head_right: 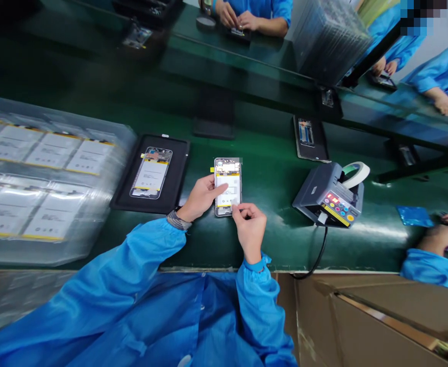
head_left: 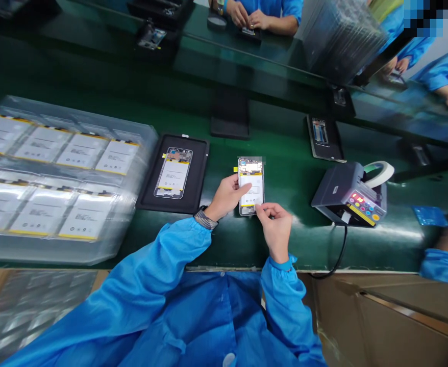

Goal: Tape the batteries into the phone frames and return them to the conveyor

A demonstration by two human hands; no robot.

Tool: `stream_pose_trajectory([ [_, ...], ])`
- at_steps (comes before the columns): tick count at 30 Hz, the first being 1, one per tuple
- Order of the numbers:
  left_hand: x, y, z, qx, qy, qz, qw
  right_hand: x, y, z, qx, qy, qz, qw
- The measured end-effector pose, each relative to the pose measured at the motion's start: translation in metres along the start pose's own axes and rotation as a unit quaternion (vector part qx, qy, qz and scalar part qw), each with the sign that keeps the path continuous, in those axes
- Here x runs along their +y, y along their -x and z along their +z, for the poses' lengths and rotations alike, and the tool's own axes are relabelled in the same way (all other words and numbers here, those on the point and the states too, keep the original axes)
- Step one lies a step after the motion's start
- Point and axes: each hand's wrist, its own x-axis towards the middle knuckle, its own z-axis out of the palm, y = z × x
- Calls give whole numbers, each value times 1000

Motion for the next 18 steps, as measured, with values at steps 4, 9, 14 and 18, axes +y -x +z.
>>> stream_pose_trajectory([
  [4,0,1,0,-3,5,-3,1000,1,-1,-4,-21,28,-4,999],
  [9,1,2,0,-4,-3,-13,1000,5,-9,-15,-24,75,3,997],
  [14,3,2,-1,-23,5,-9,1000,1,-17,-15,-109,-49,29,992],
  [18,6,1,-4,-25,-7,3,1000,-2,-22,-8,-183,-88,58,977],
])
